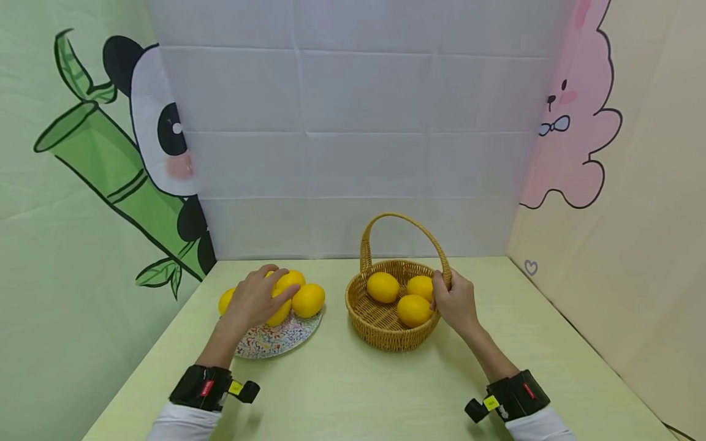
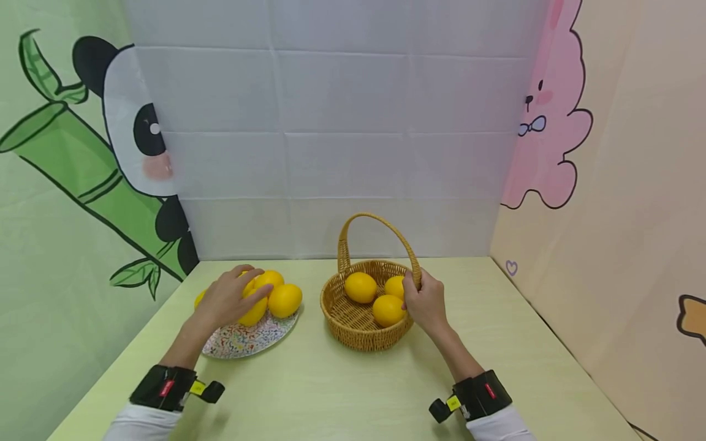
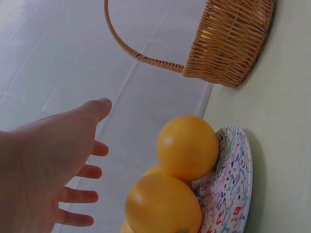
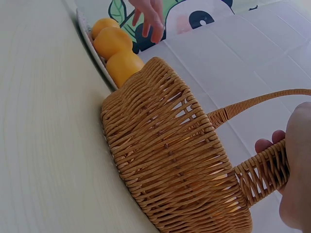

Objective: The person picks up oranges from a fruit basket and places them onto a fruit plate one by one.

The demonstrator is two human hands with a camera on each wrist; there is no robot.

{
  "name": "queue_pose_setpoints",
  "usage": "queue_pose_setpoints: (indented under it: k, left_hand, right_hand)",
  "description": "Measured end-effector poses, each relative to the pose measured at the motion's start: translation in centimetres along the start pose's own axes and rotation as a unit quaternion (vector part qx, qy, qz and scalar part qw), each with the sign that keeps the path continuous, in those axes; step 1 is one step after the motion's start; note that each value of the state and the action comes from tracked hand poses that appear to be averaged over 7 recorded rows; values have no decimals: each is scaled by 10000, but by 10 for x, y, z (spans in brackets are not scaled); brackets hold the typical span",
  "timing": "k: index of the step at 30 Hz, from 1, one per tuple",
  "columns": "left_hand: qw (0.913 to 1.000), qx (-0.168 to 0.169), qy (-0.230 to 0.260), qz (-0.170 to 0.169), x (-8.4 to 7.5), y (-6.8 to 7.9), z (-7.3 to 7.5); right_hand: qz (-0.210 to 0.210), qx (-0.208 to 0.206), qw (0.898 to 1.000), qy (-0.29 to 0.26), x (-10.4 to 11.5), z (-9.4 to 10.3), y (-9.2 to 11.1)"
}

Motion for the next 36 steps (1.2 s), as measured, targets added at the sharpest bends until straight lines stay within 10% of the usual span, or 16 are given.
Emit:
queue_pose_setpoints:
  k: [36]
  left_hand:
    - [9816, 935, 372, -1625, -146, -52, -10]
  right_hand:
    - [-153, 34, 9999, 31, 3, 1, -2]
Point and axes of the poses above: each hand's wrist, its own y-axis away from the middle knuckle, its own z-axis out of the back of the hand, x = y × z, the point moved 2 cm from there along -y, towards the middle knuckle, and after that the axes turned 1 degree about y, right-handed, at the moved point
